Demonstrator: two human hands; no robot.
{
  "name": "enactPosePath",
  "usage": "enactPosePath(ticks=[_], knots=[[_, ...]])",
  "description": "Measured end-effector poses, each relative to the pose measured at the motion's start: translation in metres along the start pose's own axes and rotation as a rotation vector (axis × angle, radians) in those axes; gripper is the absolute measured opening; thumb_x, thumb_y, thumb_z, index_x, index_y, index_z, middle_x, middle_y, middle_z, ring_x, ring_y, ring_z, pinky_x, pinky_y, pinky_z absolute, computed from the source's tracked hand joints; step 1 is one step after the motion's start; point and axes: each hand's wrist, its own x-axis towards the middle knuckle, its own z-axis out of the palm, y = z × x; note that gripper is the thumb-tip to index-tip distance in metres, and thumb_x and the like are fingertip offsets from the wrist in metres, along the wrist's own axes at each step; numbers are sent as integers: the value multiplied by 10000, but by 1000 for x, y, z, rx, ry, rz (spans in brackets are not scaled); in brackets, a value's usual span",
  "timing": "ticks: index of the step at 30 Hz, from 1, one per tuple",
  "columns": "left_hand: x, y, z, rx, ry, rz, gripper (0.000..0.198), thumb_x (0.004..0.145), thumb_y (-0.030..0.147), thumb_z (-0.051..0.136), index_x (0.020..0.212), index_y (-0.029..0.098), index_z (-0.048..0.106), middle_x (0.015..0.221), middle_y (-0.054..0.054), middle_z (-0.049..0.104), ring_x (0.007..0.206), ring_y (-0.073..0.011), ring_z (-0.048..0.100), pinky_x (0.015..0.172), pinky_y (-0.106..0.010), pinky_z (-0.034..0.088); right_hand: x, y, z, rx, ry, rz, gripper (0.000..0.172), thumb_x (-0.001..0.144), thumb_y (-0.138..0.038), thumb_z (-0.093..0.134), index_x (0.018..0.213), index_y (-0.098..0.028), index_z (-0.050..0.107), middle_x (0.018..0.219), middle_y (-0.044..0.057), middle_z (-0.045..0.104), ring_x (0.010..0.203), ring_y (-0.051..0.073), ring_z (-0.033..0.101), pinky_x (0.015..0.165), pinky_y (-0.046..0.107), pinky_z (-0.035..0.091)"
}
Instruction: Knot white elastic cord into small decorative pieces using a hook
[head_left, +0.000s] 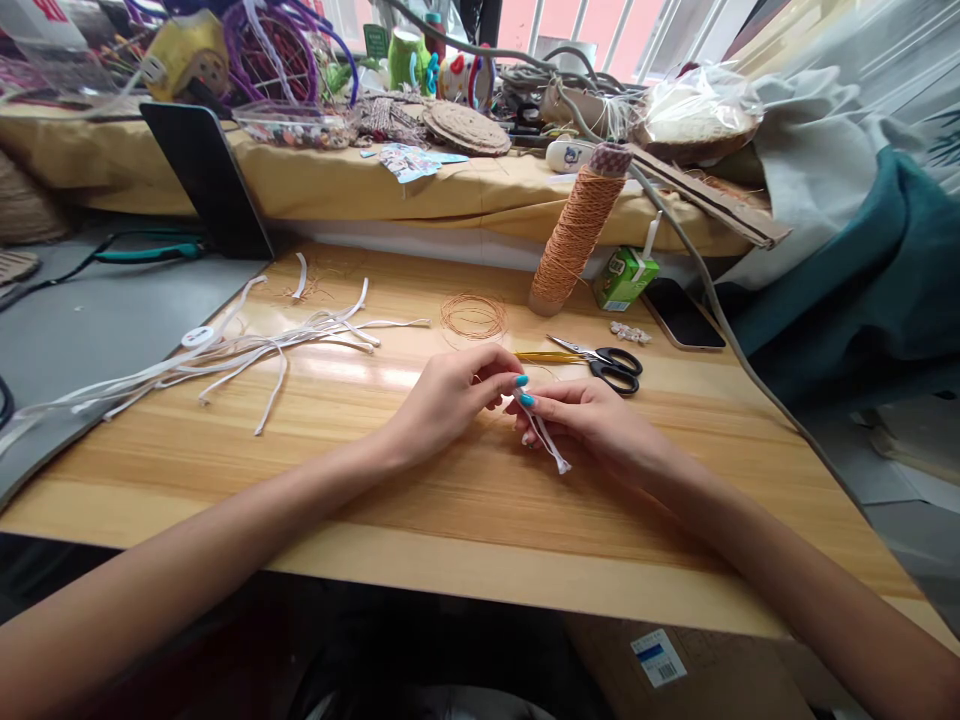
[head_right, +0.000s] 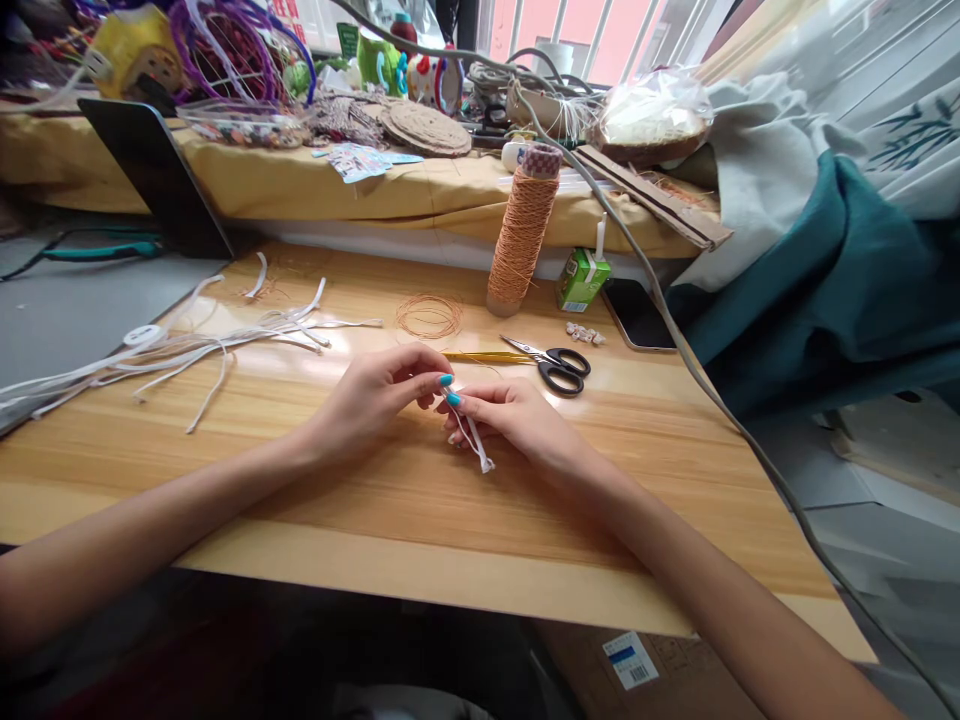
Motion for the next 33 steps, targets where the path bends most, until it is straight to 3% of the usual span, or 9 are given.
enactPosePath(ticks=[6,13,21,33], knots=[[2,2,-3,-102,-63,-54,169,765,222,539,897,124,578,689,-1,559,629,-94,516,620,-231,423,-1,-4,2,-110,112,-80,224,682,-360,644,785,-165,685,688,21,617,559,87,531,534,236,445],[1,2,-3,-122,-50,-74,129,765,198,531,842,123,602,711,-1,581,648,-85,528,636,-216,425,-2,-4,2,-170,91,-107,219,720,-331,611,826,-149,670,638,3,574,565,84,502,509,212,406],[1,2,-2,-85,-13,-77,99,754,195,545,793,122,600,721,-4,602,660,-87,544,642,-211,430,-3,-4,3,-253,108,-118,209,697,-345,629,736,-142,653,624,0,582,564,91,517,536,228,410],[3,3,-3,-247,-54,-159,178,744,222,563,880,114,598,816,-26,624,729,-107,562,672,-243,457,-2,-6,3,-271,123,-100,204,706,-328,615,681,-126,619,607,0,570,539,83,503,523,222,405]])
